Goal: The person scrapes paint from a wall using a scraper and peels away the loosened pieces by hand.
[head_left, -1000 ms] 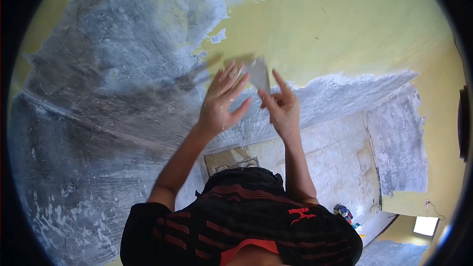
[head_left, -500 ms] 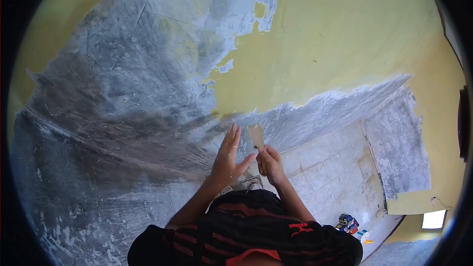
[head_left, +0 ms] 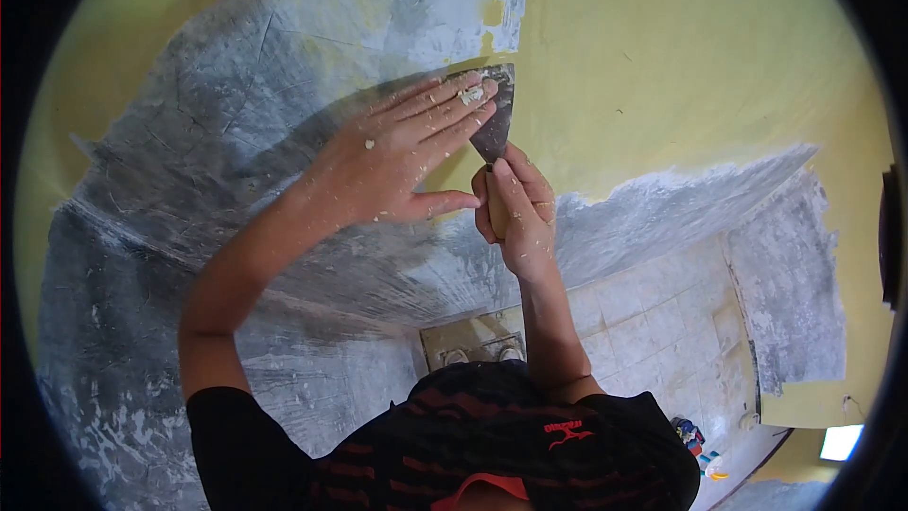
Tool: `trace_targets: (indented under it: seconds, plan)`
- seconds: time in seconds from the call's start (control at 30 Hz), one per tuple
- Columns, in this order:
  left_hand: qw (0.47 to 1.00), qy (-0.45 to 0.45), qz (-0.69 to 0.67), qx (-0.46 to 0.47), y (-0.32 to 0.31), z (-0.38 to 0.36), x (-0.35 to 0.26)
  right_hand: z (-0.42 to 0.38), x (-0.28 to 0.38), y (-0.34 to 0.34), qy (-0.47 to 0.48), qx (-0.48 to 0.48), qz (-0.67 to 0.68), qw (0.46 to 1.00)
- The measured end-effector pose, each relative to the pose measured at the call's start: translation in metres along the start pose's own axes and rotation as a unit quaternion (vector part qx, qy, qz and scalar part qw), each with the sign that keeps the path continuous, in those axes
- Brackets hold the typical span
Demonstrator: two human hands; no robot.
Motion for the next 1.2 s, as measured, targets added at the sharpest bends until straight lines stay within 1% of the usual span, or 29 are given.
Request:
trace_targets:
  seconds: [0.03,0.1,0.13,0.2,0.27,0.3,0.37,0.4,0.47,0.63,0.7,0.8,0.83,0.9,0.97,1.03,1.1,1.17,1.2]
  plan:
    - [1.000,-0.015,0.021,0.013,0.002,0.003,0.004,0.004,0.001,-0.001,-0.002,0.002,0.005,1.000]
    - [0.998,-0.030,0.044,0.030,0.001,0.006,0.008,0.012,-0.003,-0.003,-0.046,0.007,0.041,0.998]
    - [0.996,-0.042,0.066,0.045,-0.002,0.006,0.010,0.016,-0.001,-0.001,-0.048,0.009,0.044,0.998]
    - [0.993,-0.053,0.088,0.062,-0.008,0.008,0.013,0.021,-0.004,0.002,-0.099,0.021,0.069,0.992]
    - [0.980,-0.116,0.160,0.029,-0.012,0.012,0.008,0.021,-0.005,0.002,-0.102,0.020,0.076,0.992]
    - [0.980,-0.115,0.161,0.032,-0.016,0.012,0.010,0.020,-0.005,0.001,-0.103,0.017,0.079,0.991]
    - [0.982,-0.121,0.141,-0.044,-0.016,0.014,0.010,0.019,-0.005,0.000,-0.094,0.015,0.080,0.992]
    - [0.981,-0.119,0.143,-0.044,-0.020,0.014,0.010,0.020,-0.003,-0.001,-0.080,0.013,0.081,0.993]
    - [0.980,-0.111,0.137,-0.092,-0.020,0.015,0.008,0.021,0.000,0.000,-0.079,0.006,0.073,0.994]
    - [0.979,-0.101,0.144,-0.099,-0.020,0.013,0.008,0.024,0.003,-0.004,-0.064,-0.007,0.039,0.997]
    - [0.980,-0.098,0.144,-0.099,-0.019,0.011,0.009,0.022,0.002,-0.007,-0.076,0.006,0.075,0.994]
    - [0.981,-0.090,0.138,-0.103,-0.019,0.011,0.010,0.023,-0.002,-0.008,-0.080,0.012,0.090,0.993]
    - [0.979,-0.094,0.153,-0.101,-0.019,0.012,0.010,0.024,-0.006,-0.008,-0.082,0.011,0.092,0.992]
    - [0.976,-0.100,0.169,-0.096,-0.020,0.013,0.012,0.029,-0.010,-0.009,-0.057,0.014,0.106,0.993]
    - [0.968,-0.109,0.188,-0.125,-0.018,0.015,0.014,0.039,-0.005,-0.012,-0.058,0.013,0.106,0.993]
    - [0.964,-0.118,0.195,-0.136,-0.010,0.026,0.020,0.046,0.005,-0.014,-0.055,0.010,0.104,0.993]
    - [0.959,-0.126,0.203,-0.152,-0.004,0.031,0.020,0.049,0.016,-0.021,-0.059,0.043,0.120,0.990]
    - [0.955,-0.157,0.210,-0.138,-0.003,0.031,0.021,0.041,0.011,-0.022,-0.063,0.031,0.120,0.990]
    - [0.955,-0.158,0.208,-0.141,-0.005,0.028,0.022,0.036,0.007,-0.020,-0.071,0.019,0.123,0.990]
Point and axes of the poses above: each hand's wrist, its own z-axis towards the middle knuckle, its own y-axis out of the back of the hand, x = y × z, the point moved 6 cm from there along z, towards the middle knuckle, and after that the axes turned 10 degrees about -x, right-handed, at the moved point
